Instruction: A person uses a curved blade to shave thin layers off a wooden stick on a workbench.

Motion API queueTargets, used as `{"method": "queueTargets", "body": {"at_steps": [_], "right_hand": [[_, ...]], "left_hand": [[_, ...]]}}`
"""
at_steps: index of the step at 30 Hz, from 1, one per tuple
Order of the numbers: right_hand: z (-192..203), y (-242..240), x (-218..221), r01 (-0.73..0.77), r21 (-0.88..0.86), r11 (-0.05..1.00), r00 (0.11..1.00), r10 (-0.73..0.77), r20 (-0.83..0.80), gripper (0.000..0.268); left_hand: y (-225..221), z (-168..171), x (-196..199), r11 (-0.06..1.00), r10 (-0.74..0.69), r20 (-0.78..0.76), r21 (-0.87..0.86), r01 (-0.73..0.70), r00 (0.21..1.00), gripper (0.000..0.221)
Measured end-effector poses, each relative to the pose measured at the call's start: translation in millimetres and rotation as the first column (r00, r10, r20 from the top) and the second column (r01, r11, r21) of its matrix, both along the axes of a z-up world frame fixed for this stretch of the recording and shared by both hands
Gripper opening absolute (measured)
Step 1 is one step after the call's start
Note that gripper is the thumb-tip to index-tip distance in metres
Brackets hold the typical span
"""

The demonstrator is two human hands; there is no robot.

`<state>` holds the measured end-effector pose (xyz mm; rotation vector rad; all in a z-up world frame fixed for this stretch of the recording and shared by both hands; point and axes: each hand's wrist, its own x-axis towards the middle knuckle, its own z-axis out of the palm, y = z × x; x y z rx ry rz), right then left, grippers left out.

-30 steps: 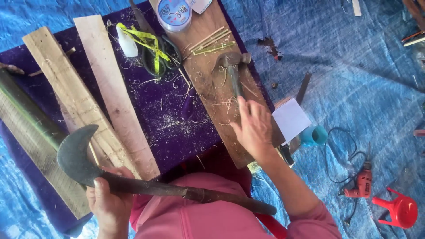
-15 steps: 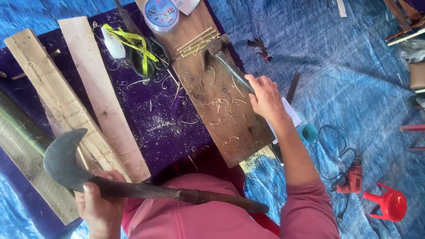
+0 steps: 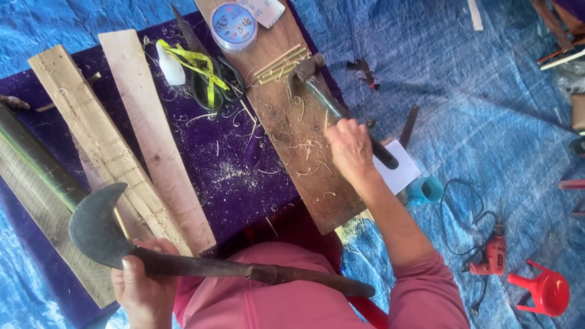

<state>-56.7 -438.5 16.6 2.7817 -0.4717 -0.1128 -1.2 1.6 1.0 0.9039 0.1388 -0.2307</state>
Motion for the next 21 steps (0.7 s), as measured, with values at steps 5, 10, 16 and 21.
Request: {"method": "queueTargets", "body": {"at_steps": [5, 10, 16, 21], "right_hand": [[-6, -3, 5, -0.296, 0.171, 0.94, 0.929, 0.241, 0.282, 0.014], [5, -25, 26, -0.229, 0.059, 0.972, 0.954, 0.212, 0.212, 0.027], [-11, -14, 39, -0.391, -0.037, 0.92, 0.871, 0.383, 0.307, 0.026], [13, 22, 74, -0.292, 0.406, 0.866, 0.943, 0.189, 0.274, 0.011]], "left_hand": [[6, -7, -1, 1.0, 0.0, 0.003, -0.008, 0.0, 1.0, 0.029], [9, -10, -3, 1.0, 0.029, -0.001, -0.004, -0.029, 1.0, 0.027], [1, 2, -2, 0.999, -0.033, 0.044, 0.005, 0.033, 0.998, 0.029], [-2, 0, -2, 1.0, -0.016, 0.016, -0.008, 0.017, 1.0, 0.028]]}}
